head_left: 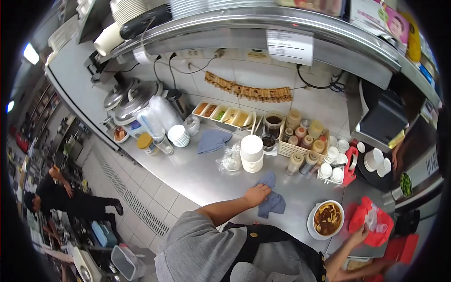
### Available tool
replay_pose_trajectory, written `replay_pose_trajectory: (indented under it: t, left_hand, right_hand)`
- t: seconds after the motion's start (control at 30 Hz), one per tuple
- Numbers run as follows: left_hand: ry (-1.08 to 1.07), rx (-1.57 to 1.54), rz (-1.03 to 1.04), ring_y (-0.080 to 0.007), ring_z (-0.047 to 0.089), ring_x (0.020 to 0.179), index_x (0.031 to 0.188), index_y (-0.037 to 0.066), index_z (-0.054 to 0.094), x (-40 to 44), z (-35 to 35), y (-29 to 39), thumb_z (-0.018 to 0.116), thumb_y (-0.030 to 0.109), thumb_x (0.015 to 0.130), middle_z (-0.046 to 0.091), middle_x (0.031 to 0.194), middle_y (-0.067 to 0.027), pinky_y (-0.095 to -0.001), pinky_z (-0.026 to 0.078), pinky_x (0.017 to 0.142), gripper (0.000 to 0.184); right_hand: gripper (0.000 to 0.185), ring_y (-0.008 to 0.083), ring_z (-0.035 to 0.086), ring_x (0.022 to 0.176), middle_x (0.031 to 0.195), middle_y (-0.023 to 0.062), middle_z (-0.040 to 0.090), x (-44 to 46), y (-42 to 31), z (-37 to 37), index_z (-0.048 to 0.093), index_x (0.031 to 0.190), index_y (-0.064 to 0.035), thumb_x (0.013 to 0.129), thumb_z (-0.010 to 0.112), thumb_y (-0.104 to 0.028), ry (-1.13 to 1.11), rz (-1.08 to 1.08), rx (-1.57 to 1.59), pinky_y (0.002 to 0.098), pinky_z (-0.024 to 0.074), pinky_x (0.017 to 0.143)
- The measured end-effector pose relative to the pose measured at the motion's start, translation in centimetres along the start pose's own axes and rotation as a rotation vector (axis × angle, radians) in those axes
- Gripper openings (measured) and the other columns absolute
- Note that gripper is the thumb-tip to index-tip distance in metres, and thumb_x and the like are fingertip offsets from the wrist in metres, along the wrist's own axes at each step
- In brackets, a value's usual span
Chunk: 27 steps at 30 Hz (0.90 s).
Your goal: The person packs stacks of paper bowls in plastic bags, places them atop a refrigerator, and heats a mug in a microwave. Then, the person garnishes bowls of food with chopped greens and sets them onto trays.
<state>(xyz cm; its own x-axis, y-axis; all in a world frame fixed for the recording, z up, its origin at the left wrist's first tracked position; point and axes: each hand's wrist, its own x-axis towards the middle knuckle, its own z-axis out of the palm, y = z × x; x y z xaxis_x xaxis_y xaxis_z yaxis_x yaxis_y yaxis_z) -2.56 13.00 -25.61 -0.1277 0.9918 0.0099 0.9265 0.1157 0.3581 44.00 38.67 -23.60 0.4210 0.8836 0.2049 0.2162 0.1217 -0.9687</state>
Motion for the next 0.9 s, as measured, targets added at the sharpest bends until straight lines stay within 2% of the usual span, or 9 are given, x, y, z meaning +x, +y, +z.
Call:
replay_pose_trajectory:
  t: [0.1, 0.2, 0.3, 0.37, 0.43, 0.53, 0.67, 0.77, 0.9]
  left_hand:
    - [0.052, 0.164, -0.231, -0.0289, 0.052, 0.111, 0.111, 0.010, 0.059, 1.2, 0.7, 0.1, 0.065, 0.015, 0.079, 0.056, 0.112, -0.0090, -0.0427, 0.047, 0.090, 0.033]
    - [0.236, 0.172, -0.104, -0.0302, 0.053, 0.111, 0.113, 0.009, 0.057, 2.9, -1.5, 3.9, 0.063, 0.011, 0.078, 0.056, 0.115, -0.0104, -0.0451, 0.046, 0.091, 0.036]
    - [0.197, -0.261, -0.052, -0.0326, 0.053, 0.116, 0.115, 0.007, 0.056, 5.7, -1.6, 8.1, 0.066, 0.021, 0.082, 0.055, 0.122, -0.0133, -0.0473, 0.044, 0.096, 0.038]
    - [0.151, -0.521, -0.059, -0.0358, 0.050, 0.120, 0.121, 0.005, 0.054, 8.3, 0.7, 10.1, 0.068, 0.034, 0.085, 0.054, 0.127, -0.0166, -0.0473, 0.041, 0.100, 0.048]
    - [0.070, -0.750, -0.076, -0.0377, 0.046, 0.127, 0.133, 0.002, 0.049, 11.0, 5.4, 10.7, 0.066, 0.050, 0.087, 0.051, 0.134, -0.0213, -0.0444, 0.037, 0.107, 0.069]
    - [-0.161, -1.067, -0.231, -0.0308, 0.043, 0.132, 0.137, 0.001, 0.046, 13.9, 7.7, 12.9, 0.062, 0.056, 0.089, 0.043, 0.142, -0.0207, -0.0388, 0.037, 0.108, 0.075]
    - [-0.474, -1.147, -0.591, -0.0291, 0.041, 0.133, 0.148, 0.030, 0.031, 14.4, 2.9, 18.4, 0.043, 0.072, 0.089, 0.038, 0.150, -0.0043, -0.0590, 0.034, 0.101, 0.073]
    - [-0.609, -1.226, -0.517, -0.0229, 0.034, 0.137, 0.149, 0.032, 0.028, 15.9, 4.3, 19.1, 0.034, 0.077, 0.089, 0.032, 0.154, 0.0000, -0.0605, 0.029, 0.104, 0.075]
    - [-0.739, -1.358, -0.460, -0.0221, 0.048, 0.131, 0.149, 0.032, 0.029, 16.7, 4.8, 20.1, 0.021, 0.077, 0.091, 0.043, 0.148, 0.0004, -0.0531, 0.043, 0.100, 0.073]
  right_hand:
    - [0.050, 0.0269, 0.054, 0.115, 0.127, 0.0160, 0.058, 1.5, 3.1, -2.7, 0.054, 0.127, 0.0054, 0.096, 0.055, -0.034, -0.083, 0.269, -0.151, 0.0359, 0.0377, 0.103]
    - [0.064, 0.0280, 0.054, 0.116, 0.131, 0.0161, 0.055, 1.7, 7.6, -3.5, 0.049, 0.134, 0.0034, 0.095, 0.053, -0.048, -0.099, 0.338, -0.002, 0.0364, 0.0390, 0.103]
    - [0.080, 0.0293, 0.053, 0.119, 0.136, 0.0158, 0.051, 0.6, 8.8, -4.0, 0.040, 0.142, 0.0012, 0.092, 0.053, -0.060, -0.197, 0.576, -0.027, 0.0377, 0.0383, 0.104]
    - [0.097, 0.0292, 0.037, 0.136, 0.146, 0.0153, 0.040, 0.0, 9.0, -4.5, 0.029, 0.150, -0.0058, 0.084, 0.051, -0.073, -0.434, 0.850, 0.251, 0.0443, 0.0340, 0.110]
    - [0.106, 0.0326, 0.024, 0.144, 0.157, 0.0111, 0.023, -3.0, 4.6, -3.6, 0.023, 0.154, -0.0197, 0.073, 0.050, -0.083, -0.397, 0.809, 0.085, 0.0598, 0.0272, 0.109]
    - [0.108, 0.0363, 0.019, 0.145, 0.159, 0.0127, 0.021, -4.8, 1.5, -3.0, 0.023, 0.154, -0.0213, 0.072, 0.046, -0.088, -0.424, 0.878, 0.025, 0.0644, 0.0224, 0.108]
    - [0.104, 0.0398, 0.019, 0.143, 0.158, 0.0166, 0.019, -5.7, -0.9, -1.4, 0.024, 0.154, -0.0225, 0.074, 0.045, -0.086, -0.423, 1.052, 0.070, 0.0705, 0.0208, 0.105]
    - [0.089, 0.0392, 0.017, 0.145, 0.160, 0.0152, 0.014, -5.9, -0.9, -0.4, 0.022, 0.154, -0.0233, 0.086, 0.034, -0.079, -0.469, 1.106, 0.100, 0.0721, 0.0196, 0.105]
    - [0.080, 0.0402, 0.025, 0.143, 0.158, 0.0149, 0.022, -6.6, -2.9, 1.1, 0.026, 0.153, -0.0206, 0.093, 0.022, -0.072, -0.540, 1.098, 0.084, 0.0756, 0.0180, 0.103]
